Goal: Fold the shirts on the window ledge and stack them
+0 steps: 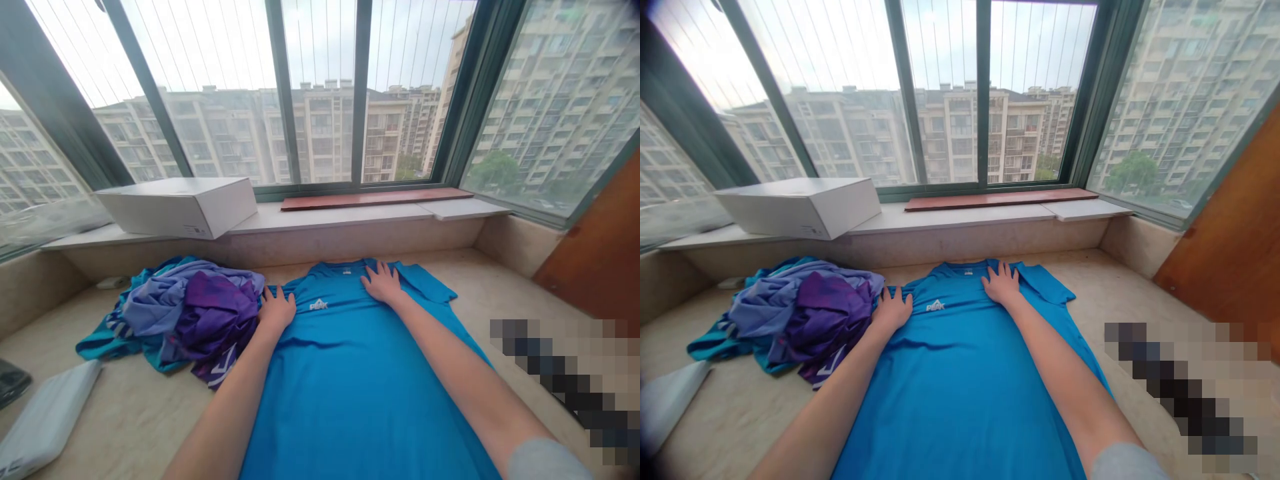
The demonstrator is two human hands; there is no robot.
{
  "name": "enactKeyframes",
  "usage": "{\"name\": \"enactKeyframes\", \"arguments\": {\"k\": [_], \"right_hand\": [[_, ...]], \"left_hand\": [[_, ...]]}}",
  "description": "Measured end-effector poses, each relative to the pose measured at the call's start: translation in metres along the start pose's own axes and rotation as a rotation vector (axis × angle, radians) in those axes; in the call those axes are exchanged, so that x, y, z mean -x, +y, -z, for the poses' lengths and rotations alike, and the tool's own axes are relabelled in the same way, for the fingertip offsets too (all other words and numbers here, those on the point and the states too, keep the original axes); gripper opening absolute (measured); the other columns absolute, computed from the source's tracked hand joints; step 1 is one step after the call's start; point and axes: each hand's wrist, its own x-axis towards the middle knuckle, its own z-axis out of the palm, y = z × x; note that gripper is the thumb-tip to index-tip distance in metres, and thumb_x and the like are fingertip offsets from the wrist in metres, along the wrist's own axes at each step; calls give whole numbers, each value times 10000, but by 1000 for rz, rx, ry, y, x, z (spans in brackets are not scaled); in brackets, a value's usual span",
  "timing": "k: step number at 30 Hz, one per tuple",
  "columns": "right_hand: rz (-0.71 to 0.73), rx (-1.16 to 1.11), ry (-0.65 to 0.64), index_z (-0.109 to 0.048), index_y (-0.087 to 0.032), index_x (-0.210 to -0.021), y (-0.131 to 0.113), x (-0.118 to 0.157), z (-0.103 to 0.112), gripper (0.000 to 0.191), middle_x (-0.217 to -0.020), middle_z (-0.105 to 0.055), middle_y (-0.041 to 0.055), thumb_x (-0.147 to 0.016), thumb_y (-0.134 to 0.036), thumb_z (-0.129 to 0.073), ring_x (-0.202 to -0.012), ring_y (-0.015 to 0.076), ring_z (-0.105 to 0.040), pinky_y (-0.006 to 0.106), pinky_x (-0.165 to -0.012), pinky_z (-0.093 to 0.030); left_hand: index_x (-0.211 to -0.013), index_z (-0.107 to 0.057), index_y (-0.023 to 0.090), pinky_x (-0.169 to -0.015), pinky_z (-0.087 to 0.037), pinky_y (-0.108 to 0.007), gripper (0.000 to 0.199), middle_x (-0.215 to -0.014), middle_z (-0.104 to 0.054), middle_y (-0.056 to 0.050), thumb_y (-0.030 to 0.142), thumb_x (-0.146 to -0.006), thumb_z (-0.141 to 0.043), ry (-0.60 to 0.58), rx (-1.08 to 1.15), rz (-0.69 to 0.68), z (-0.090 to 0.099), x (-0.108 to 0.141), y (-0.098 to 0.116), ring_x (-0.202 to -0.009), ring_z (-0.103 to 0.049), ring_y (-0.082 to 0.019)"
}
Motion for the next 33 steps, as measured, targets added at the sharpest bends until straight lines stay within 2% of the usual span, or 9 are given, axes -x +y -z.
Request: {"name": "enactKeyframes", "arguments": {"k": [3,7,9,13,20,24,28,31,33], "right_hand": [[120,-11,-69,-329,-308,-1567,-20,3,-4,705,-1682,-165,99,-973,-683,-273,-1533,337,-126,577,-1197,-46],[166,-25,-82,-213,-329,-1599,-36,10,-12,749,-1692,-110,93,-963,-725,-215,-1541,352,-65,601,-1190,-24],[171,-27,-67,-197,-329,-1602,-36,12,-13,725,-1695,-93,88,-979,-700,-183,-1545,338,-48,594,-1192,-11],[178,-31,-48,-210,-341,-1597,-30,7,-13,718,-1695,-101,75,-978,-705,-179,-1548,320,-53,579,-1199,-13],[189,-102,27,-308,-312,-1574,-27,-4,-17,714,-1680,-176,92,-975,-699,-276,-1537,350,-104,633,-1184,-12],[194,-143,138,-405,-241,-1531,-27,4,-8,609,-1623,-338,105,-1018,-560,-334,-1497,278,-263,495,-1209,-157],[103,-134,248,-464,-198,-1493,-15,26,12,522,-1565,-433,101,-1035,-419,-346,-1435,218,-372,331,-1157,-279],[-67,-120,336,-434,-166,-1509,6,47,25,538,-1500,-489,166,-1012,-369,-397,-1385,280,-423,387,-1115,-320],[-199,-115,386,-374,-135,-1539,23,59,29,573,-1459,-501,227,-1009,-351,-402,-1356,332,-442,452,-1087,-328]], "left_hand": [[-1496,-377,-11,-1079,-344,-618,671,-1535,-338,-359,421,-984,-350,35,-58,-79,4,9,10,-1367,-423,-493],[-1519,-404,126,-1204,-212,-457,595,-1579,-401,-172,382,-982,-400,-16,-78,-348,-2,-2,35,-1467,-341,-329],[-1533,-394,167,-1210,-221,-414,598,-1608,-372,-111,421,-991,-384,-45,-64,-387,-7,-13,43,-1488,-313,-283],[-1553,-360,146,-1205,-219,-503,659,-1623,-325,-147,508,-1016,-242,-34,-40,-306,-13,-33,42,-1495,-285,-342],[-1577,-319,200,-1190,-206,-556,744,-1624,-302,-188,623,-967,-290,-18,-85,-206,-17,-45,32,-1493,-252,-413],[-1575,-323,202,-1176,-226,-553,742,-1609,-323,-205,628,-976,-223,5,-95,-184,-16,-46,30,-1483,-272,-421],[-1529,-420,175,-1148,-273,-560,712,-1571,-383,-225,588,-990,-207,11,-114,-149,-3,-41,29,-1453,-335,-427],[-1505,-437,86,-1152,-236,-593,678,-1548,-390,-278,501,-991,-282,75,-138,-157,10,-27,35,-1447,-326,-454],[-1520,-397,52,-1182,-192,-569,666,-1586,-333,-262,446,-988,-318,106,-180,-289,15,-12,43,-1486,-265,-416]]}}
